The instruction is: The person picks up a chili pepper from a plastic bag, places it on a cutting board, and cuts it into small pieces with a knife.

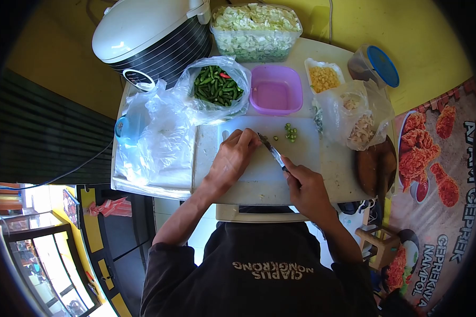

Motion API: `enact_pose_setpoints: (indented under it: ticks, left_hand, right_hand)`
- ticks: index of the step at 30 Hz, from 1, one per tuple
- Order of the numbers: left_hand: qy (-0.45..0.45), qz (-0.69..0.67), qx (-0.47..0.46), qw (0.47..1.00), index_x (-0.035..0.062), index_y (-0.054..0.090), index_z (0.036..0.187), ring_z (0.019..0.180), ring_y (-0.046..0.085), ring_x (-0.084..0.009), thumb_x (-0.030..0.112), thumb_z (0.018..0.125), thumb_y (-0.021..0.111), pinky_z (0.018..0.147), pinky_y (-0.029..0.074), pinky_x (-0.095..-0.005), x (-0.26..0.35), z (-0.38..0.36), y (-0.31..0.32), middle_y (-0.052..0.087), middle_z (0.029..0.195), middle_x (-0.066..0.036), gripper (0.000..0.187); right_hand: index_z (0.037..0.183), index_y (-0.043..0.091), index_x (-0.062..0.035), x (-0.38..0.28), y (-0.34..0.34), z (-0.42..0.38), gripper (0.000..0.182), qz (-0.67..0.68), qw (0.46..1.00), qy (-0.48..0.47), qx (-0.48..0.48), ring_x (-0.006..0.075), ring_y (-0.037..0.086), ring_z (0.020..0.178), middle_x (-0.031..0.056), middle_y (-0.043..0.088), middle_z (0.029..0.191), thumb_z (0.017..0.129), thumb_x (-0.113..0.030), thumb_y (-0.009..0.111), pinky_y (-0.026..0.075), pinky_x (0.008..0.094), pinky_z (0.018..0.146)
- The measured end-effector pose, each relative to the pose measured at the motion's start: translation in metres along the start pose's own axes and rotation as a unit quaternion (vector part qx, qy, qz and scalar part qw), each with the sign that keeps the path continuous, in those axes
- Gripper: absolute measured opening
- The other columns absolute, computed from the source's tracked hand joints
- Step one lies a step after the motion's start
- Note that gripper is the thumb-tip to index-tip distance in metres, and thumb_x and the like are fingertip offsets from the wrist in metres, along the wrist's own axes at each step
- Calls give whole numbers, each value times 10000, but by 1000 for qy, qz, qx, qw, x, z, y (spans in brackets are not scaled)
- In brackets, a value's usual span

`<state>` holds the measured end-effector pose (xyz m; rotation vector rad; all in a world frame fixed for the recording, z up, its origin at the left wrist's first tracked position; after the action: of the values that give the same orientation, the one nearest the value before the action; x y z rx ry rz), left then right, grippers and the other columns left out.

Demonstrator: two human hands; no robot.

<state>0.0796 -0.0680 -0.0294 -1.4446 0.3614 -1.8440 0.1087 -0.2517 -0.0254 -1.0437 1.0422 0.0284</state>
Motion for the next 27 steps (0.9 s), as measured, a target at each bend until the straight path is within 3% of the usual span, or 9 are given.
enact_pose_setpoints:
  ticks: [4, 10, 27]
  left_hand:
    - [2, -6, 3, 1000, 17, 584, 1022, 911, 728, -345, -12, 946, 703, 775, 592, -412, 0, 1, 0, 714, 972, -134, 143]
    - [3, 19, 9, 1000, 23, 580, 1010, 915, 724, -349, -3, 946, 703, 769, 593, -431, 0, -1, 1, 714, 971, -115, 141]
    - [12, 18, -8, 1000, 26, 537, 1026, 899, 707, -372, 15, 953, 706, 745, 581, -457, 2, 0, 2, 680, 955, -123, 184]
  right_hand:
    - [1404, 660, -62, 5, -9, -4, 454, 34, 999, 8, 25, 302, 652, 628, 147, 635, 775, 953, -11, 672, 524, 416, 601]
    - [1473, 612, -116, -7, -1, -12, 535, -16, 997, -26, 69, 276, 654, 613, 120, 634, 795, 951, -16, 673, 532, 399, 576]
    - [1498, 576, -82, -14, 14, -10, 596, -107, 992, -51, 48, 287, 618, 552, 100, 601, 784, 913, -28, 675, 541, 416, 536]
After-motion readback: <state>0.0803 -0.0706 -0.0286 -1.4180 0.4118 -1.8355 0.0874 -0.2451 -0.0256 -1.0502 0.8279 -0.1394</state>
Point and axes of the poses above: each hand's wrist, its own z-axis towards the middle knuckle, its own y-axis out of the palm, x = y × z, the point moved 10 cm from there along z, towards the middle knuckle
